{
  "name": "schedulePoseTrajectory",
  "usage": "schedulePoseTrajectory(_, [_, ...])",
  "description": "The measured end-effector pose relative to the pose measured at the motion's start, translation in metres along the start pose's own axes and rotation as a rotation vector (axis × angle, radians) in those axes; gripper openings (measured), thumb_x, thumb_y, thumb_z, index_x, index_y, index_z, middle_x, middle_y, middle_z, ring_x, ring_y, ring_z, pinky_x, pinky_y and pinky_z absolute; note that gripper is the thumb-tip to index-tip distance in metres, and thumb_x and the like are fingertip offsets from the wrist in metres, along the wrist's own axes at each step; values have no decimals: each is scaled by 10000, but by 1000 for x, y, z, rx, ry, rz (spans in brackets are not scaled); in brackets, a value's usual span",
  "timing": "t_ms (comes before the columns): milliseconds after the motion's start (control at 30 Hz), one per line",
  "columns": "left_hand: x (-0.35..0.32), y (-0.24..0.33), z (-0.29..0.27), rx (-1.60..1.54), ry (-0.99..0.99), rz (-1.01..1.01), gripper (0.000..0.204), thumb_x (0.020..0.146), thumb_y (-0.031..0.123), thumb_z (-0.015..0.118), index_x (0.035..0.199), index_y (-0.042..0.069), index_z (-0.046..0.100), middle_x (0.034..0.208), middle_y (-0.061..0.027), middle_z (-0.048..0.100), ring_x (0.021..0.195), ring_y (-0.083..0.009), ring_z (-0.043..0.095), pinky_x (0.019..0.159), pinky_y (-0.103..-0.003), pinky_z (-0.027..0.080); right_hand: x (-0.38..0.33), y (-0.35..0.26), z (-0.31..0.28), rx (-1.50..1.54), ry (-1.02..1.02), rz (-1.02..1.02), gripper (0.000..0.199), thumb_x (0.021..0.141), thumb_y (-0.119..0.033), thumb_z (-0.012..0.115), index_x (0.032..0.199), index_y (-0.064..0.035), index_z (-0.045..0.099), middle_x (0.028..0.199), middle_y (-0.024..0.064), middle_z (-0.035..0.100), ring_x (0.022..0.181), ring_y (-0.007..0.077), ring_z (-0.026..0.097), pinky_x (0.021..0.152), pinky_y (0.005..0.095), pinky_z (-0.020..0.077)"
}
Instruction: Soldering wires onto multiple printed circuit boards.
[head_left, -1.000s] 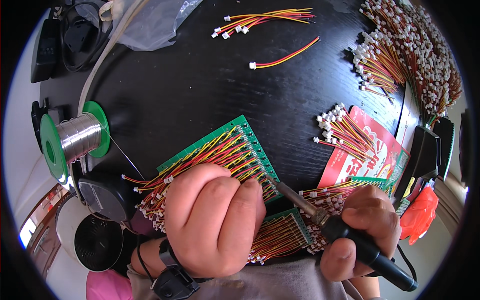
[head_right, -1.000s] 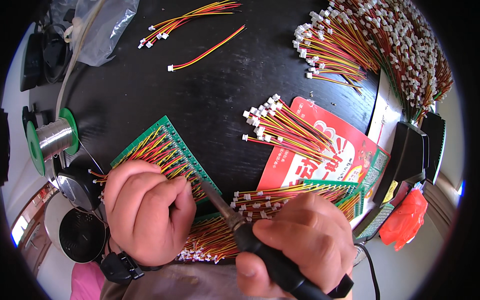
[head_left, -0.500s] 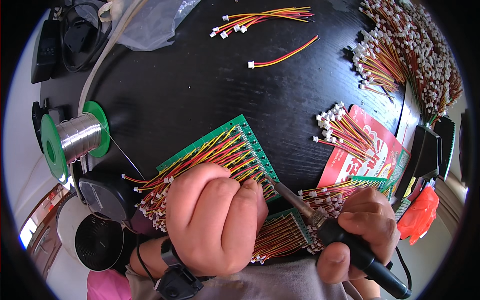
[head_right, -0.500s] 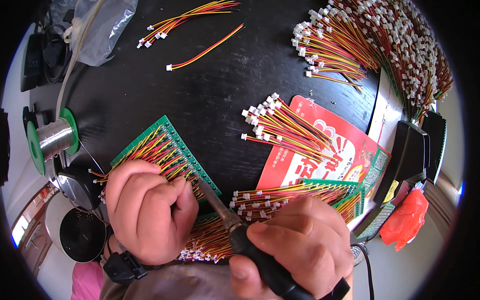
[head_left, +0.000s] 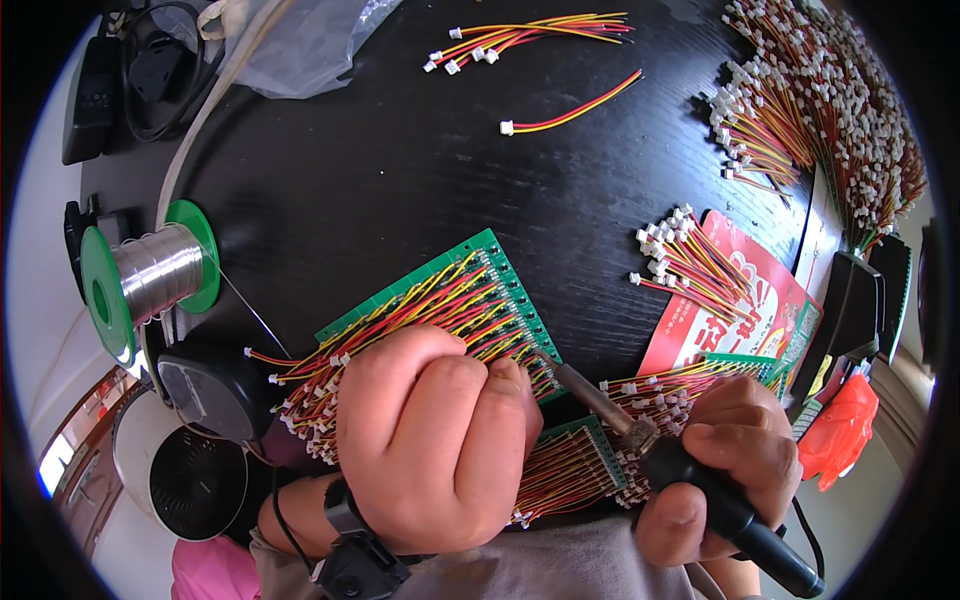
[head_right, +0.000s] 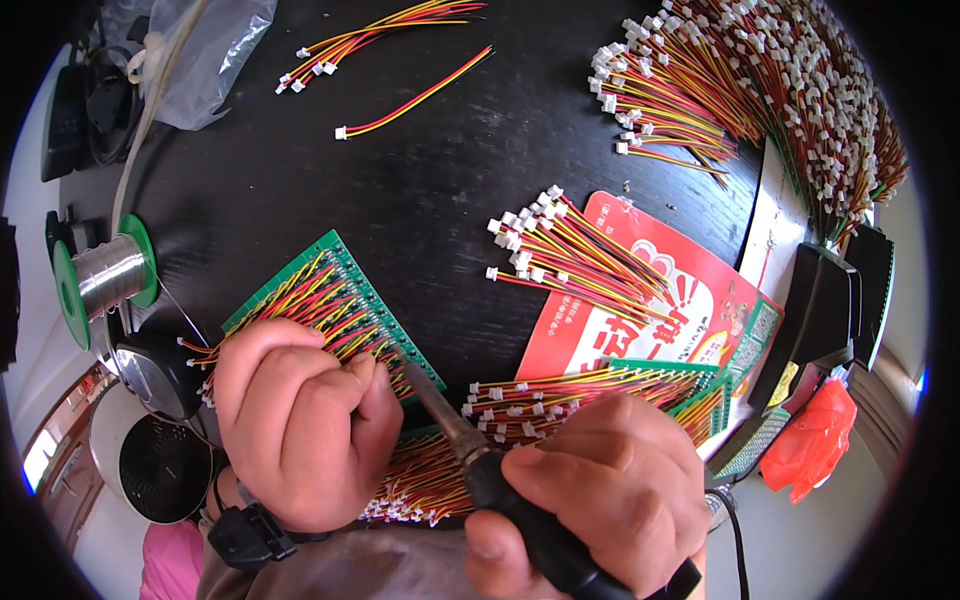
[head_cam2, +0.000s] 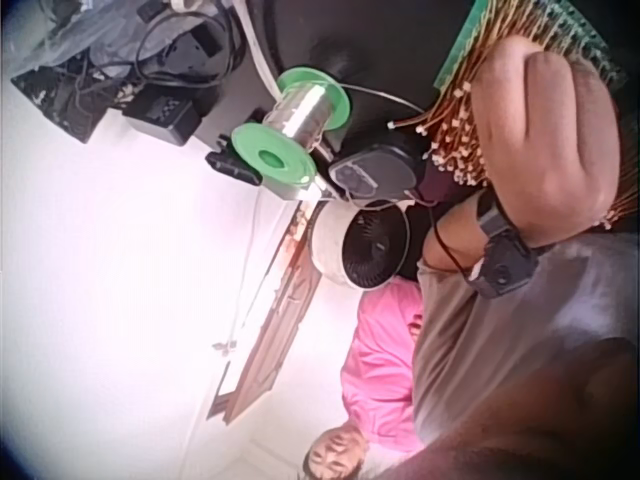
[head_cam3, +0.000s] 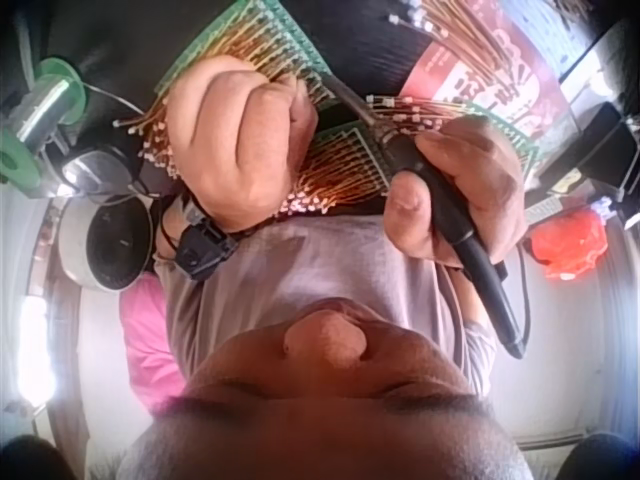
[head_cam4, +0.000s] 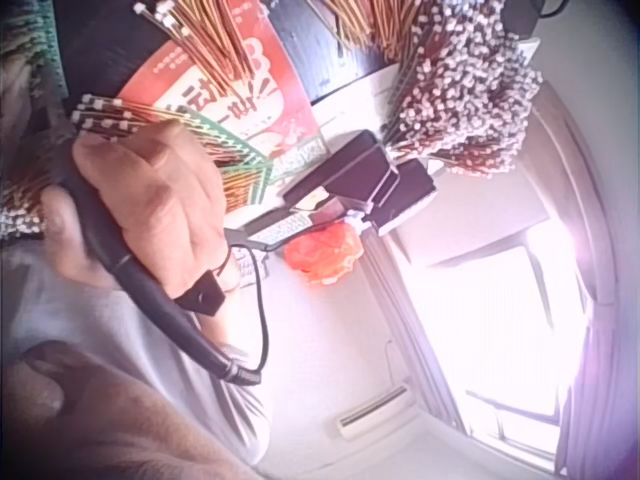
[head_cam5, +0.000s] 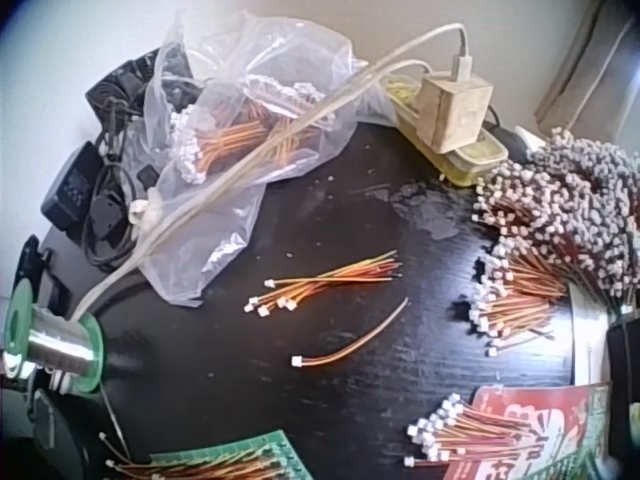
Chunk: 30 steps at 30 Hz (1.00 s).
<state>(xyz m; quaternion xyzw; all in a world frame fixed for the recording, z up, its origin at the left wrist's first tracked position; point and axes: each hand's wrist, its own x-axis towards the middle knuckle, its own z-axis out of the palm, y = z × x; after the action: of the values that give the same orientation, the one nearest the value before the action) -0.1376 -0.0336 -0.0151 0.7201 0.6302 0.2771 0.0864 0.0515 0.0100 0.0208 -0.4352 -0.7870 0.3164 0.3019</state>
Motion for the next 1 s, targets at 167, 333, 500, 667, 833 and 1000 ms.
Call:
schedulePoseTrajectory(167, [3,0,-2,-31,-13,-9,187,654,-63,750,783,-13,624,733,-98,563,741,-316,596,651,-406,496,1,-1,-3,16,-29,2,377,908,-374,710,1012,-45,558,682,43,522,590,166,516,549,319,400])
schedulePoseTrajectory(333, [3,1,-3,-31,-28,-6,191,655,-61,755,790,-15,629,723,-99,562,737,-313,596,644,-405,495,2,0,-4,26,-43,-10,375,903,-364,717,1015,-42,561,685,43,530,592,171,521,552,316,408])
schedulePoseTrajectory(500, [3,2,-2,-7,-15,5,190,659,-61,758,790,-16,628,724,-106,569,742,-319,601,647,-407,498,-6,4,-7,140,50,-21,392,944,-408,648,1003,-40,524,694,62,500,581,156,477,540,316,394])
schedulePoseTrajectory(667, [4,3,-2,-9,-23,7,188,660,-66,752,794,-19,628,728,-110,572,747,-321,602,651,-409,501,-3,1,-1,51,78,15,384,947,-402,651,999,-41,531,699,59,504,580,162,485,537,313,390])
schedulePoseTrajectory(833, [3,0,-2,3,-33,10,189,659,-73,746,795,-21,626,729,-114,571,753,-324,603,651,-408,502,0,0,1,55,56,19,376,940,-393,673,988,-43,544,686,49,515,569,165,493,539,315,397])
schedulePoseTrajectory(1000, [3,-2,3,69,45,66,115,651,-45,672,738,-4,608,699,-79,535,739,-269,599,576,-344,476,0,0,-2,30,49,1,379,943,-397,668,1004,-44,546,697,52,519,571,164,496,537,314,397])
